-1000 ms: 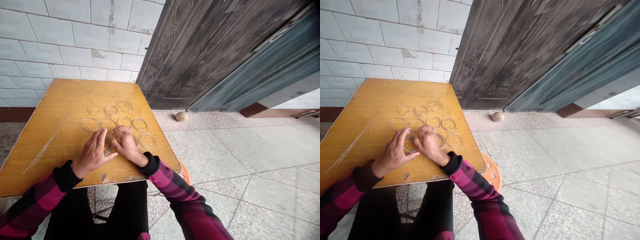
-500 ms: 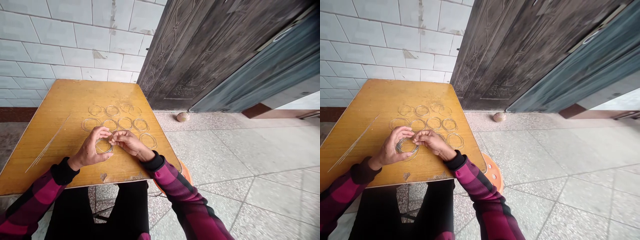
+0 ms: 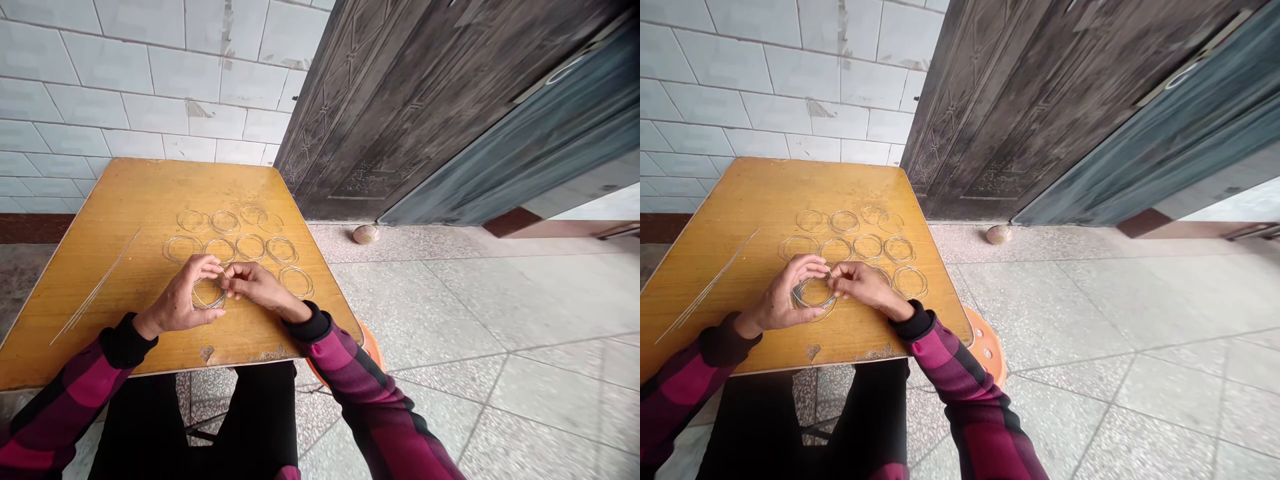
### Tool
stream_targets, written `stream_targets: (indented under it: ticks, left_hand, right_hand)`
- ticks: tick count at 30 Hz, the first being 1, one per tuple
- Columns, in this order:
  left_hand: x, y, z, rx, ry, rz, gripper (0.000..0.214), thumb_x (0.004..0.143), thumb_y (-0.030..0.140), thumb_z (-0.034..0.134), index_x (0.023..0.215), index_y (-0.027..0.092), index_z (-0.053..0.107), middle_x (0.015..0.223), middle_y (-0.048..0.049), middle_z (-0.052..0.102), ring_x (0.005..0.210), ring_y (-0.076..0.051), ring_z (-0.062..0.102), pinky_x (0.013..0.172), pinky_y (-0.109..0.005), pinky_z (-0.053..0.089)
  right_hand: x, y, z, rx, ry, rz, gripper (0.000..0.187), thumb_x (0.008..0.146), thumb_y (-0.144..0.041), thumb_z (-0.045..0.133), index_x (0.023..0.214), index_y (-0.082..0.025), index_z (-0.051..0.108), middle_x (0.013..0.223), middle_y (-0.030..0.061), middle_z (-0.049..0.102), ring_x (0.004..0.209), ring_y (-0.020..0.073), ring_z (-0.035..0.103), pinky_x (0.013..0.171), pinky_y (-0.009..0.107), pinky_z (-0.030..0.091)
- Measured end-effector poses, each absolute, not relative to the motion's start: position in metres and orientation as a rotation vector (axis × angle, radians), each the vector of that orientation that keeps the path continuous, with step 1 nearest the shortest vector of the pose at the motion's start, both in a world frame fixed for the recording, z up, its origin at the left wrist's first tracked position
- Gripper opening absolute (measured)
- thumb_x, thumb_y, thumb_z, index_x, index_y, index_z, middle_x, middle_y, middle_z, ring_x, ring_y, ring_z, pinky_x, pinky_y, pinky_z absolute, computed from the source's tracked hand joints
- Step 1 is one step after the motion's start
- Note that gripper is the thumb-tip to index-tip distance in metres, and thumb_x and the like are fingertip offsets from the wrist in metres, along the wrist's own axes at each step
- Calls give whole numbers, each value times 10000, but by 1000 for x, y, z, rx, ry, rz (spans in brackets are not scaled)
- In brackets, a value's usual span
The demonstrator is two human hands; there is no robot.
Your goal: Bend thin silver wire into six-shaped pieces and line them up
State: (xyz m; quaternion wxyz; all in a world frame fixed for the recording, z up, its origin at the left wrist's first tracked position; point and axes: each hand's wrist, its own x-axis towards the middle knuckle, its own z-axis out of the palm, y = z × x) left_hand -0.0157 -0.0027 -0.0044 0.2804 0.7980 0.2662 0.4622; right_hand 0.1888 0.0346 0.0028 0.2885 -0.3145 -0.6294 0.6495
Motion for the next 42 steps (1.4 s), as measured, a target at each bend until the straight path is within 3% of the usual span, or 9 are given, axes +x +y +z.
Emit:
stream_targets:
  ticks: [6, 16, 22, 28, 31, 37, 42]
  left_hand:
    - [-17, -3, -3, 2223, 739, 1226, 855, 732, 215, 763, 1441, 239, 285, 1296, -167, 486, 1128, -289, 603, 953, -523, 547]
    - [-17, -2, -3, 2376, 852, 1175, 847, 713, 244, 774, 1418, 214, 306, 1214, -140, 534, 1089, -277, 607, 930, -508, 549]
    - [-17, -2, -4, 2392, 842, 1188, 861, 721, 254, 770, 1436, 222, 291, 1224, -143, 537, 1083, -272, 610, 920, -498, 552]
    - [-17, -1, -7, 2448, 897, 1160, 861, 729, 282, 764, 1446, 204, 292, 1240, -148, 552, 1099, -272, 612, 931, -483, 552]
    - [-17, -2, -5, 2484, 949, 1192, 838, 756, 286, 742, 1456, 208, 289, 1273, -155, 556, 1125, -278, 609, 947, -481, 548]
    - [-10, -6, 0, 2751, 1089, 1245, 851, 816, 262, 701, 1508, 196, 209, 1429, -219, 435, 1307, -365, 467, 1034, -573, 467]
    - [-6, -6, -4, 2733, 1207, 1186, 850, 840, 337, 685, 1510, 131, 205, 1385, -250, 447, 1281, -369, 479, 1034, -552, 472]
  right_hand:
    - [190, 35, -1, -907, -1870, 1493, 266, 845, -404, 658, 768, -156, 601, 614, -32, 577, 530, 71, 482, 518, 217, 379]
    - [189, 28, 9, -912, -2051, 1101, 246, 901, -341, 588, 736, -161, 620, 649, -18, 576, 589, 88, 479, 569, 241, 366]
    - [192, 29, 10, -897, -1937, 1286, 272, 900, -352, 569, 699, -169, 584, 602, -35, 538, 538, 84, 498, 559, 238, 388]
    - [191, 25, 15, -1015, -1987, 1157, 226, 886, -268, 548, 684, -171, 572, 573, -46, 505, 532, 82, 452, 556, 235, 358]
    - [190, 27, 12, -1028, -1882, 1245, 220, 877, -294, 543, 694, -175, 571, 565, -46, 506, 521, 87, 455, 539, 234, 354]
    - [187, 32, 4, -1105, -1645, 1319, 281, 840, -346, 606, 620, -184, 541, 481, -63, 459, 444, 72, 373, 468, 229, 289]
    - [179, 31, -1, -920, -1346, 1658, 214, 758, -359, 719, 690, -165, 659, 526, -54, 519, 455, 55, 385, 436, 206, 263]
